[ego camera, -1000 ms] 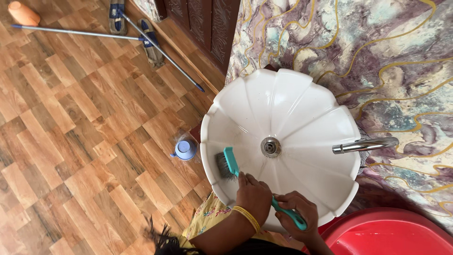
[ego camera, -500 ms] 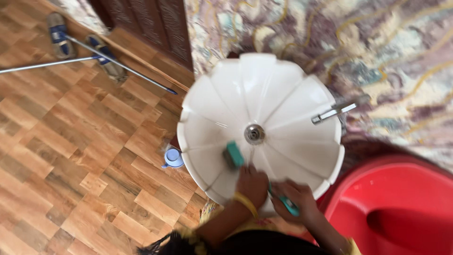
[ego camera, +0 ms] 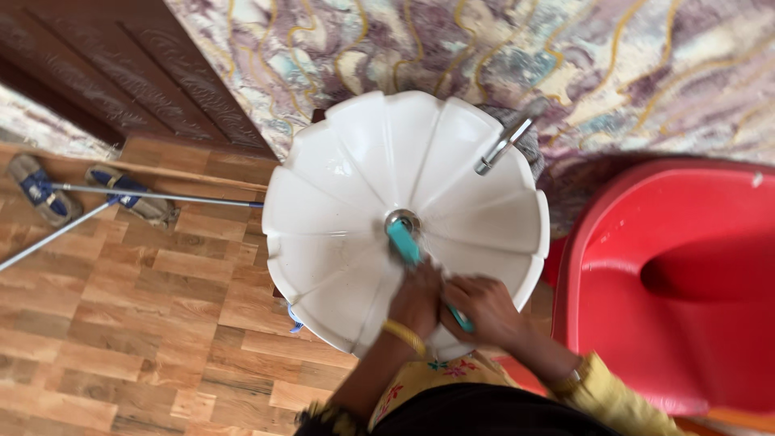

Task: The person scrubs the inside of a white, flower-shaped pedestal sink using a teal scrub brush. They systematically clean the basin and the drain area with repetitive scrubbing motions.

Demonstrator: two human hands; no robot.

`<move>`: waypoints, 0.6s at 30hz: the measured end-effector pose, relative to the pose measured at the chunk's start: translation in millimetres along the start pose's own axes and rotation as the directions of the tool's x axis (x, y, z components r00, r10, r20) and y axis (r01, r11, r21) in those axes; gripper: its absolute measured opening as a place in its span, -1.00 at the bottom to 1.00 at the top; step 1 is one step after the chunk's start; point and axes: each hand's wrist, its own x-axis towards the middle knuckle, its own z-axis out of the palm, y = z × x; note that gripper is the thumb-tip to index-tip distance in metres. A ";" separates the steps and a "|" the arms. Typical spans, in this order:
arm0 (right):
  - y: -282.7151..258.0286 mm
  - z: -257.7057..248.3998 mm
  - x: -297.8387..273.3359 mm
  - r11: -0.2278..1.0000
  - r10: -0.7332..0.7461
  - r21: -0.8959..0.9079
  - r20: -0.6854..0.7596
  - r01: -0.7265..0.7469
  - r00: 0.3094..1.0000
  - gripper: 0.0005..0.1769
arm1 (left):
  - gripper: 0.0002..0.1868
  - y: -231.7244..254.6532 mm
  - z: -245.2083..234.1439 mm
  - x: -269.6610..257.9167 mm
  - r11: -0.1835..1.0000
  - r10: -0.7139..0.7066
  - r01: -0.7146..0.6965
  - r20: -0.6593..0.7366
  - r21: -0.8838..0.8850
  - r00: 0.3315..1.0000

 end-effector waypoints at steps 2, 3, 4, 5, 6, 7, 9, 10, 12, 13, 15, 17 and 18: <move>10.9 14.5 15.8 0.994 0.001 -0.108 -0.039 -0.005 0.999 -0.82 | -0.48 -18.0 0.7 14.9 0.997 -0.074 0.074 0.000 -0.024 0.997; 9.0 14.0 12.8 0.993 0.019 -0.112 -0.033 -0.023 0.999 -0.81 | -0.44 -22.3 -2.5 21.1 0.993 -0.110 0.109 -0.004 -0.033 0.994; 5.8 11.4 9.8 0.992 0.034 -0.118 -0.028 -0.037 0.999 -0.81 | -0.43 -18.6 -5.6 18.9 0.995 -0.091 0.094 0.067 -0.045 0.994; 1.1 8.5 6.2 0.991 0.049 -0.124 -0.022 -0.052 0.999 -0.80 | -0.42 -10.9 -9.8 9.3 0.995 -0.072 0.080 0.137 -0.057 0.988; -7.6 1.0 -5.9 0.995 0.061 -0.079 0.005 -0.061 0.998 -0.81 | -0.41 -2.0 -14.2 -1.4 0.995 -0.057 0.073 0.207 -0.070 0.977; -17.6 -6.2 -18.9 0.997 0.072 -0.033 0.033 -0.071 0.997 -0.82 | -0.40 9.5 -18.4 -15.7 0.995 -0.004 0.023 0.197 -0.096 0.980; -29.2 -10.2 -30.9 0.997 0.071 -0.010 0.013 -0.071 0.997 -0.81 | -0.47 22.2 -22.1 -20.6 0.996 0.005 0.013 0.205 -0.087 0.979; -30.3 -10.6 -33.7 0.997 0.071 0.002 0.005 -0.071 0.997 -0.80 | -0.54 22.9 -21.6 -15.6 0.997 -0.038 0.051 0.229 -0.052 0.973; -7.1 0.1 -13.1 0.995 0.089 -0.034 -0.009 -0.089 0.996 -0.81 | -0.69 11.7 -17.8 1.8 0.992 -0.119 0.106 0.276 0.061 0.954; 1.0 5.1 -5.4 0.994 0.100 -0.048 -0.011 -0.101 0.995 -0.82 | -0.75 -2.2 -16.4 18.3 0.983 -0.157 0.121 0.299 0.138 0.941; 6.8 11.8 5.0 0.985 0.165 -0.043 -0.041 -0.167 0.985 -0.81 | -0.75 -21.3 -14.1 37.0 0.991 -0.051 0.026 0.186 0.133 0.981; 5.3 7.3 8.8 0.982 0.188 -0.024 0.006 -0.188 0.982 -0.77 | -0.73 -27.3 -11.5 39.5 0.994 -0.044 0.025 0.184 0.106 0.982; -1.9 0.6 -1.1 0.983 0.184 -0.005 0.077 -0.184 0.980 -0.74 | -0.73 -22.8 -6.4 28.4 0.994 -0.094 0.078 0.247 0.073 0.964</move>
